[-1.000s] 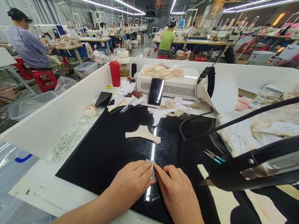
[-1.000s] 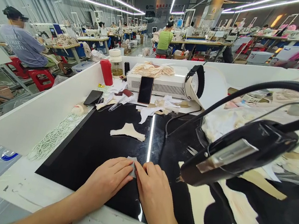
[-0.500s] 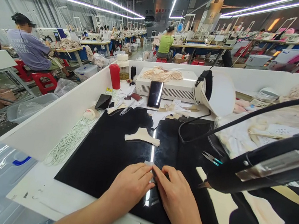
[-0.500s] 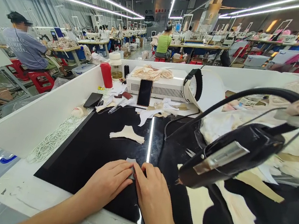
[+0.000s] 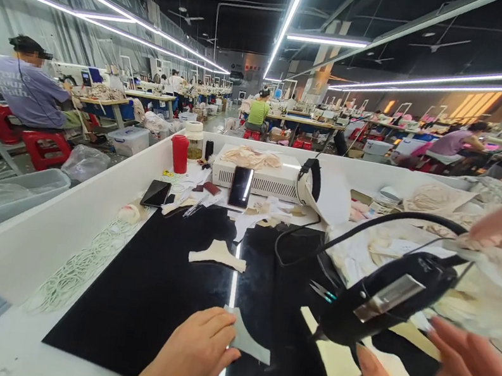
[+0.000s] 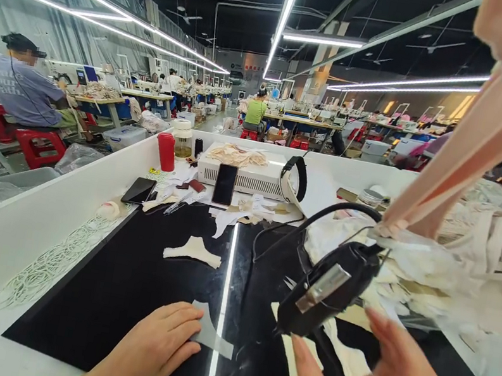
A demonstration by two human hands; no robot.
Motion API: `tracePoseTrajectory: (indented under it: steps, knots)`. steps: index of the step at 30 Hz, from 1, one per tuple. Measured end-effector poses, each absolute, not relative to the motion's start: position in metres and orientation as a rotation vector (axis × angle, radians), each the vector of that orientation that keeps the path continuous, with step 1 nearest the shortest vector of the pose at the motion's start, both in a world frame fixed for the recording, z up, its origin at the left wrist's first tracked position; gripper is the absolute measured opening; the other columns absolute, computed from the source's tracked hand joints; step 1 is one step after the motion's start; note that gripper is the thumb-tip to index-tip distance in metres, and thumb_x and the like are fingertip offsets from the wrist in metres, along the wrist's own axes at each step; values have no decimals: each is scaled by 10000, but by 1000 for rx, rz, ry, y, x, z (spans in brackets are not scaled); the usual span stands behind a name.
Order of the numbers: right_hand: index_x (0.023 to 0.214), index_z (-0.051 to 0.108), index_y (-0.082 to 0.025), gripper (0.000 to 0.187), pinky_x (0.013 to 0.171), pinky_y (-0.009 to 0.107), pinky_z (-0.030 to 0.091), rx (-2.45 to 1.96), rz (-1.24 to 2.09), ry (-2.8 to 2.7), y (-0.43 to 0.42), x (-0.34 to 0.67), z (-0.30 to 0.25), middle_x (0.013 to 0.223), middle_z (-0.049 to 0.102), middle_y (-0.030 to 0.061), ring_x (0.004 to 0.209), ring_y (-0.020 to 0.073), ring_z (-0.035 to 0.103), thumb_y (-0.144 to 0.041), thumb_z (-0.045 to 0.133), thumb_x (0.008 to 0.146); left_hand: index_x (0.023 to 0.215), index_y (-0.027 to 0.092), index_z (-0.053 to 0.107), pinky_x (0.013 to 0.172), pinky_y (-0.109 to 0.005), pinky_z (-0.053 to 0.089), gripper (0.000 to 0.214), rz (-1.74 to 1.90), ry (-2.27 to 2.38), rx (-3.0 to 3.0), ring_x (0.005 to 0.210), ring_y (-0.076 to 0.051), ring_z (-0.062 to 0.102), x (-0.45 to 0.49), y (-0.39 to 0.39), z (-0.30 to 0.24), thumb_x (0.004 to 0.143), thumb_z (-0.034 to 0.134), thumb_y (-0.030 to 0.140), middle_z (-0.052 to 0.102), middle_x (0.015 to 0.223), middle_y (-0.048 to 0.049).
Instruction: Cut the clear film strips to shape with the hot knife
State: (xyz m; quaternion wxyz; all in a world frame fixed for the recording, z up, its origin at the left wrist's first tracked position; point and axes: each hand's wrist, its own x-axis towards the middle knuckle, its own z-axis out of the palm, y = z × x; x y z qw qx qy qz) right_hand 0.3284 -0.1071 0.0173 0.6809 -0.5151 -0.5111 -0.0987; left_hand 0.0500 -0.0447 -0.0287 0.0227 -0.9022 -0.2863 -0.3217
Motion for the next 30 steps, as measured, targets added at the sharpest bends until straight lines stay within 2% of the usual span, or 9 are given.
tracePoseTrajectory:
  steps: [2,4,7,9,12,15,22,30]
  knots:
    - [1513,433,-497,945,1195,596,378,-1149,-16,-1071,-94,329,28,1544,482,40,1474,393,408,-368,898,700,1045,164,687,959,-326,630,408,-1011,-856,-2807,1027,-178,748,51,-47,-26,1119,335,356,777,1087,-44]
    - [1484,477,-465,845,1114,589,485,-1199,203,-1046,-84,329,35,1475,569,68,1406,396,511,-479,858,730,1045,162,682,955,-330,631,428,-1014,-835,-2812,1029,-181,748,51,-47,-26,1122,312,361,777,1074,-43]
    - [1325,627,-354,593,891,481,639,-1229,416,-1044,-74,328,35,1201,733,88,1041,330,748,-505,808,781,1064,162,673,931,-348,639,418,-1008,-847,-2813,1047,-200,744,51,-47,-30,1119,317,374,770,1099,-46]
    - [1275,649,-314,526,755,392,666,-1193,478,-1052,-69,326,33,1046,760,63,832,257,771,-466,806,797,1067,167,668,918,-357,642,386,-1013,-865,-2815,1047,-209,742,51,-47,-34,1112,352,383,765,1115,-44]
    - [1343,600,-324,633,638,329,655,-1117,484,-1071,-62,311,34,940,745,23,682,199,734,-406,845,766,1052,169,661,940,-350,631,314,-1019,-855,-2834,1045,-202,734,51,-46,-38,1091,437,385,760,1119,-36]
    - [1387,558,-339,719,611,315,638,-1023,490,-1043,-56,284,40,886,717,-7,630,172,697,-349,875,741,1069,163,660,977,-331,611,266,-1000,-845,-2843,1068,-190,721,52,-46,-38,1071,501,377,753,1145,-33]
    - [1216,572,-297,467,587,312,573,-806,615,-1012,-40,230,42,829,669,-33,627,148,648,-315,822,822,1112,141,670,980,-382,604,266,-876,-908,-2899,1109,-229,706,51,-50,-34,1073,490,333,744,1188,-86]
    - [1222,521,-310,442,573,312,559,-707,637,-1015,-23,216,31,851,637,-50,614,135,635,-308,781,865,1109,124,668,961,-381,606,221,-855,-894,-2898,1109,-242,709,51,-51,-32,1043,557,303,742,1186,-107]
